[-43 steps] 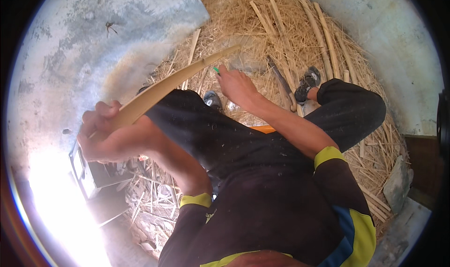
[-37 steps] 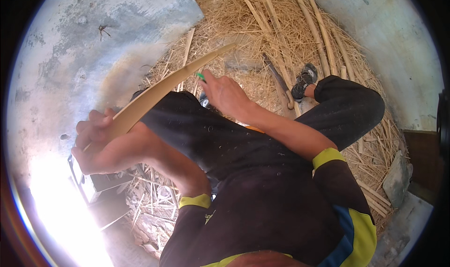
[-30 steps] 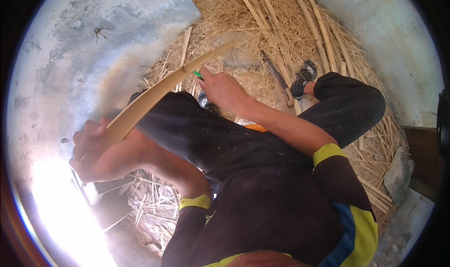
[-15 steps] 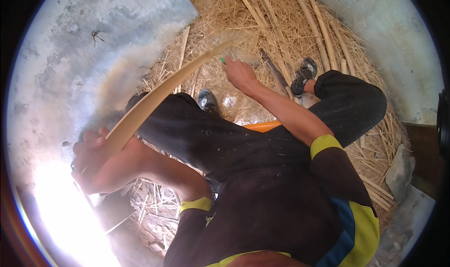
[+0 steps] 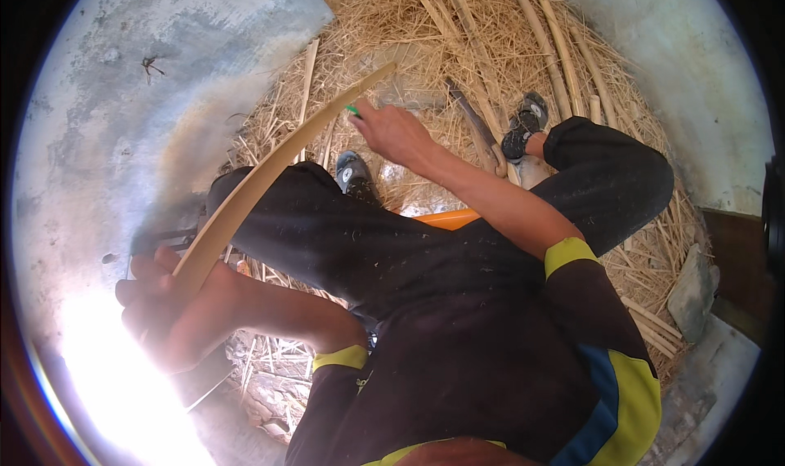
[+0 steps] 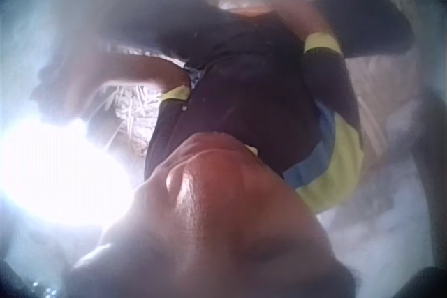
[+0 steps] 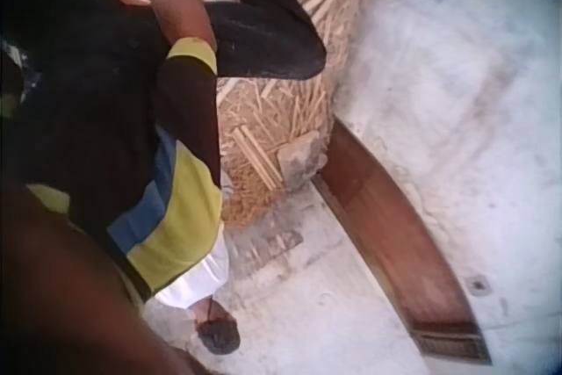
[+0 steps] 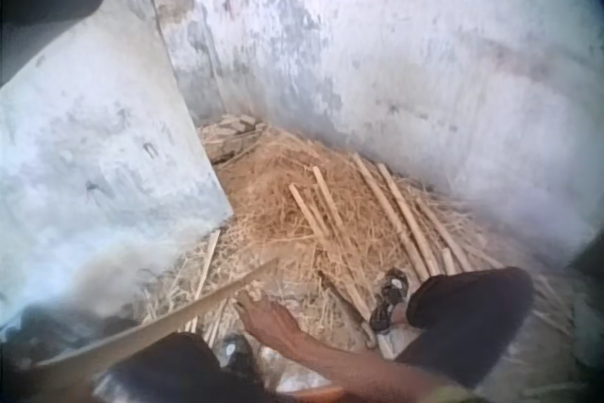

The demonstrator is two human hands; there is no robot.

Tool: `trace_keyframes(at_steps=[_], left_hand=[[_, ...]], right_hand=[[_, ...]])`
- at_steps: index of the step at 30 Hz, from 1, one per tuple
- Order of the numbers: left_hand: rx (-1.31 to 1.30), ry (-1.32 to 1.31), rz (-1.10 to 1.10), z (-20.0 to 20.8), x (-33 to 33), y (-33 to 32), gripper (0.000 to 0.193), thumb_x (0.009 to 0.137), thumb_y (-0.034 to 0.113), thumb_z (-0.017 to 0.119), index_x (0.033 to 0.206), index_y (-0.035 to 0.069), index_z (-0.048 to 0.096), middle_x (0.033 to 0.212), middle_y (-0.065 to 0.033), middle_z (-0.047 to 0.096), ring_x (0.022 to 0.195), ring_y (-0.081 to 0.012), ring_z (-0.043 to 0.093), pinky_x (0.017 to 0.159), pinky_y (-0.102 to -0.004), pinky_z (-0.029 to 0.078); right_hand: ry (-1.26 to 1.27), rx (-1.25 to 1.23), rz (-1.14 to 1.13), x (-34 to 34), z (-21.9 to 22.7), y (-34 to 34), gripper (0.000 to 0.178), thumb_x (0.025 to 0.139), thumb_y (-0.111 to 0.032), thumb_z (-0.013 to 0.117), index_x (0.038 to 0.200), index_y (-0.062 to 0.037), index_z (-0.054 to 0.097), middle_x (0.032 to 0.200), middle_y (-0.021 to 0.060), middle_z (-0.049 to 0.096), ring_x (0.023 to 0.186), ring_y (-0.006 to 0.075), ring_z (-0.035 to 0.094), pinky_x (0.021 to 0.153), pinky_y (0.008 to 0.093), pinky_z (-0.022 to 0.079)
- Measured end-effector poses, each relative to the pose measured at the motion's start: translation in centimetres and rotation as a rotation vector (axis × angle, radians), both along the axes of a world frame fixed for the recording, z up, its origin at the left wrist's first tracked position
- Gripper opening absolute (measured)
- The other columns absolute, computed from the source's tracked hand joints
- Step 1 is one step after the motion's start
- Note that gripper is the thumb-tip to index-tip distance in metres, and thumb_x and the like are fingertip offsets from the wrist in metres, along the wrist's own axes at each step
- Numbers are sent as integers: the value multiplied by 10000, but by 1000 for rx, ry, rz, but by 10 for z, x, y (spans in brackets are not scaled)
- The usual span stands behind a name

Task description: The person sits on a straw-covered floor and uses a green utility knife to shave a long, thin bamboo stick. They hold the stick in their left hand and repeatedly scrape the blade along its length to remove the outer layer, producing fine wood shavings.

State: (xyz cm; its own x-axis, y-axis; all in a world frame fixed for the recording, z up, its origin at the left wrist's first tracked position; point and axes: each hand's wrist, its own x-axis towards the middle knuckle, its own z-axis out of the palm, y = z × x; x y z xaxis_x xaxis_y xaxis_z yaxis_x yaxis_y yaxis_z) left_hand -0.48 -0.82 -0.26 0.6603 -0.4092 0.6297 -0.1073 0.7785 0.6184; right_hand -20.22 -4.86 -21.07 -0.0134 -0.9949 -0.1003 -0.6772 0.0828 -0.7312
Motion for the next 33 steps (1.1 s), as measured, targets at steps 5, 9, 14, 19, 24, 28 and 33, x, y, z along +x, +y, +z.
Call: trace_keyframes(at_steps=[5,9,14,19,24,28,33], left_hand=[[-48,-2,-66,8,4,-2,367,742,348,396,461,156,258,516,-16,269,493,-143,341,442,-266,240],[-65,-17,-93,-8,12,-6,369,746,335,392,465,160,228,504,-16,249,490,-139,328,418,-270,233],[-73,92,-110,-9,17,-3,373,751,320,392,464,146,228,506,-14,257,457,-137,298,388,-243,211],[-108,116,-158,-15,18,0,347,734,294,400,456,154,245,505,-15,266,429,-119,263,369,-239,171],[-65,5,-298,-5,42,-17,338,695,262,400,420,168,226,488,-16,278,432,-120,255,370,-235,159],[-69,-64,-288,10,14,-9,344,704,263,385,417,163,222,469,-11,265,427,-109,214,373,-232,156],[-27,0,-302,-3,14,-1,386,729,309,388,436,166,180,469,2,254,443,-108,219,380,-228,150]], right_hand=[[159,-10,-44,-19,-45,-9,279,941,-225,422,1028,31,489,739,254,601,760,388,630,645,470,497],[74,-115,24,4,-10,1,280,938,-258,448,1039,1,477,708,282,585,698,419,608,603,518,461],[297,-55,-79,-30,-66,-19,283,945,-240,408,1051,14,470,699,225,611,651,359,634,563,470,501],[45,-192,-17,-1,-12,-4,287,944,-288,426,1069,-32,452,629,238,580,620,444,592,568,527,470],[156,-210,-12,10,-13,-9,258,934,-274,438,1058,-48,457,743,258,604,720,449,594,622,530,468],[281,-160,-172,-19,-70,-18,199,835,-36,457,1027,14,481,691,227,615,713,396,637,577,488,498],[228,-122,-124,0,-48,-8,214,913,-175,423,1006,12,472,695,216,608,660,390,622,581,485,492]])
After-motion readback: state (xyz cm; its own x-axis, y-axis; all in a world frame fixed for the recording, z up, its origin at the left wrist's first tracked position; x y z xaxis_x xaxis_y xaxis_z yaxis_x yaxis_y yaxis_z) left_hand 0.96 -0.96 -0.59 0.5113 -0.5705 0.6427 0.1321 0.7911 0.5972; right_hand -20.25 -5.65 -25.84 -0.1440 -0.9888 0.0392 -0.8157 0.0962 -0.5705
